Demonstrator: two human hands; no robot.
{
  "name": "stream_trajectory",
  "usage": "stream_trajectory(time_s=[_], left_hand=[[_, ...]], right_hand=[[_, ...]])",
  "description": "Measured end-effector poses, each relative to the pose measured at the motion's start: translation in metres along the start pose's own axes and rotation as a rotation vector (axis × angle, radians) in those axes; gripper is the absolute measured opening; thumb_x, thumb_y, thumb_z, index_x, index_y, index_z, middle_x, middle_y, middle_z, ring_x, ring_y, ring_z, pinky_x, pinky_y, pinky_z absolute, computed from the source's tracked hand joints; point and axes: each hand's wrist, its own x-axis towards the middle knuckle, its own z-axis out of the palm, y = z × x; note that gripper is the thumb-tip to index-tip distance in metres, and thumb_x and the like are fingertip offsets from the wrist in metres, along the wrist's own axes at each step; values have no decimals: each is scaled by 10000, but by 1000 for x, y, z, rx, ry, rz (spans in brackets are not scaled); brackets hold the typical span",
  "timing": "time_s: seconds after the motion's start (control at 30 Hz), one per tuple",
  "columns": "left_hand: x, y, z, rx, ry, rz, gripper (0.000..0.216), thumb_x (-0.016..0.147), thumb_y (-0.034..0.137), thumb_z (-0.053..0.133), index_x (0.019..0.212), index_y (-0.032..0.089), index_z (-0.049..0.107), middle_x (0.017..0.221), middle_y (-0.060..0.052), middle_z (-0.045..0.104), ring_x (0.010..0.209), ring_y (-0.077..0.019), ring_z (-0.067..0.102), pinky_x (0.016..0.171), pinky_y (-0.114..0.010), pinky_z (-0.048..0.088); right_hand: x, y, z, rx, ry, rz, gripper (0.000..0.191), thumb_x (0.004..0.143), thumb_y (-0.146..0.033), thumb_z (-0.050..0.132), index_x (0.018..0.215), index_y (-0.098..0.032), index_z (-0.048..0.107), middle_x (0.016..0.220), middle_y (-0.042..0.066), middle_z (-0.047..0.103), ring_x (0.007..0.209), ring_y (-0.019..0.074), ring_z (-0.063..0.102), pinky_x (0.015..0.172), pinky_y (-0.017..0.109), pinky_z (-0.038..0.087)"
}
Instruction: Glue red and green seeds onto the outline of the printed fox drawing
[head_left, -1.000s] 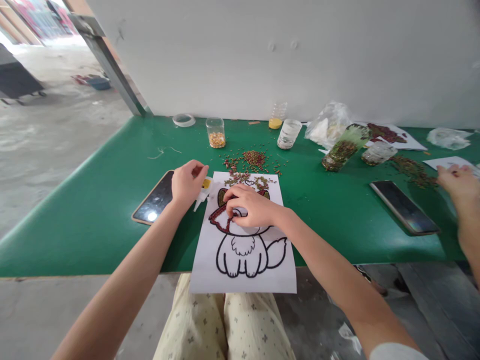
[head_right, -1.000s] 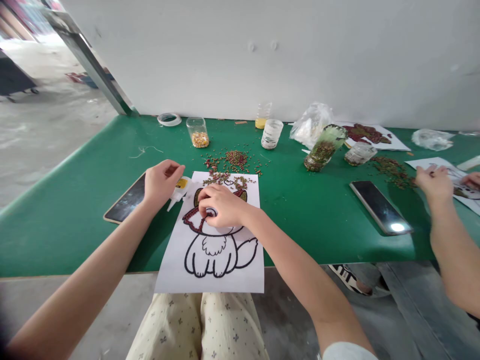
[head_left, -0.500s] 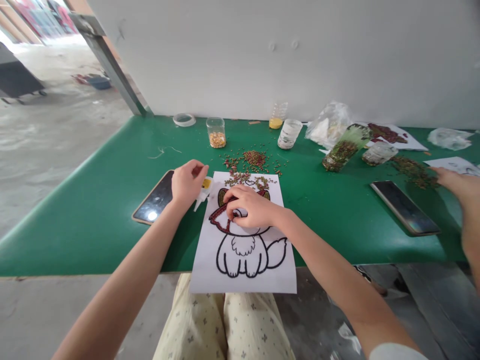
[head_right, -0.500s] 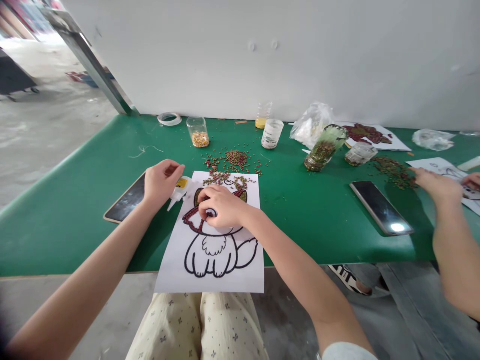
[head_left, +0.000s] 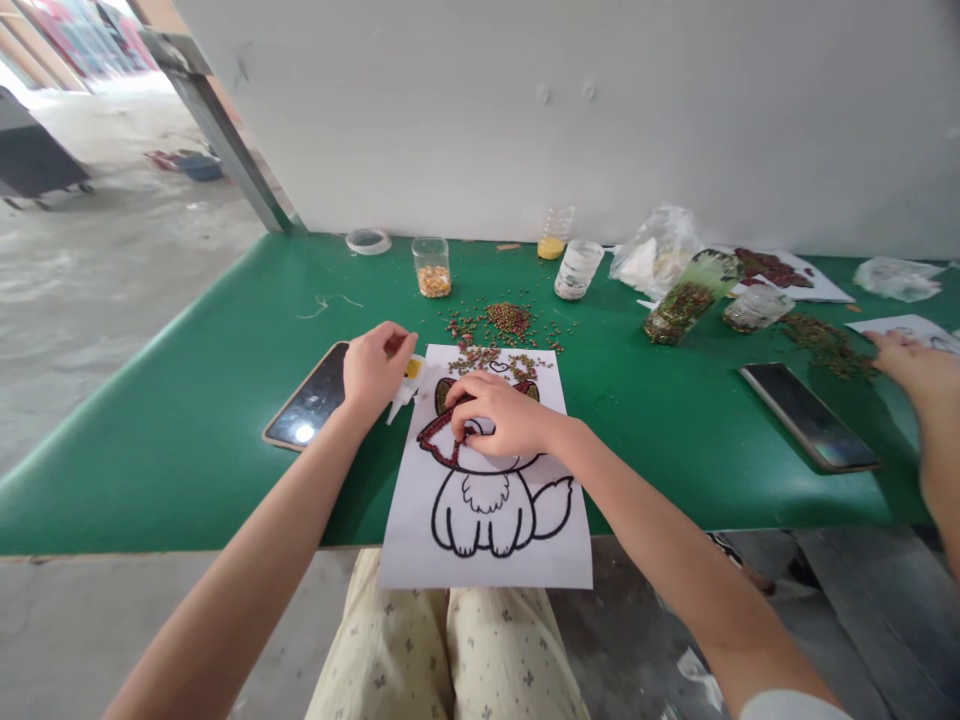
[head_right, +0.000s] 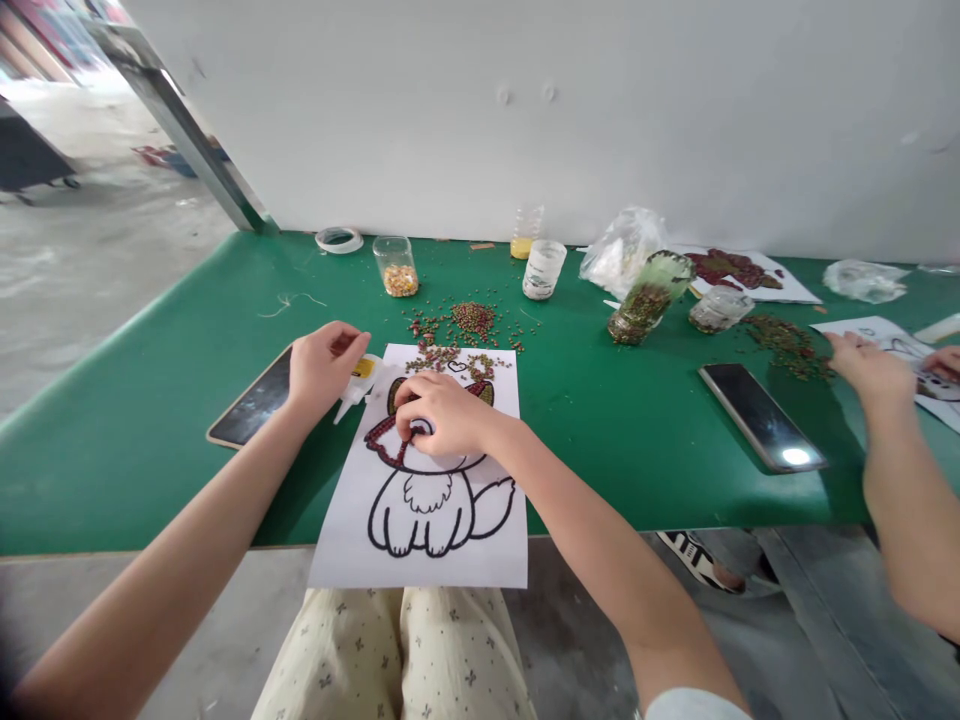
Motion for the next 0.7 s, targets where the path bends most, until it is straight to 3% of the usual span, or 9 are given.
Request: stream_trajectory(time_s=[0.33, 0.4, 0.57, 0.7], left_hand=[[1, 0, -1, -13, 3, -15, 209, 792, 377, 550, 706, 196, 609, 623, 1, 623, 585, -128, 551, 578, -240, 374], [1, 0, -2, -11, 0, -24, 212, 792, 378, 546, 706, 194, 609, 626, -1, 624, 591, -130, 553, 580, -240, 373], [0, 0, -3, -11, -3, -25, 218, 796, 380, 536, 715, 192, 613, 623, 1, 619, 585, -128, 544, 580, -239, 373], [0, -1, -2, -16, -3, -5, 212, 800, 372, 538, 709, 193, 608, 617, 9, 614, 572, -119, 535, 575, -237, 370]], right_hand=[[-2, 15, -13, 36, 288, 48, 162, 817, -109, 483, 795, -196, 618, 873, 26, 592, 874, 174, 485, 867, 335, 361], [-2, 15, -11, 39, 264, 44, 148, 812, -107, 499, 803, -188, 622, 864, 26, 589, 866, 169, 482, 859, 325, 364], [-1, 10, -4, 87, 34, 25, 80, 768, -124, 611, 770, -188, 658, 861, 26, 569, 872, 162, 501, 857, 311, 376], [0, 3, -4, 94, -16, 28, 96, 761, -113, 613, 753, -190, 669, 853, 25, 559, 847, 158, 494, 859, 310, 379]])
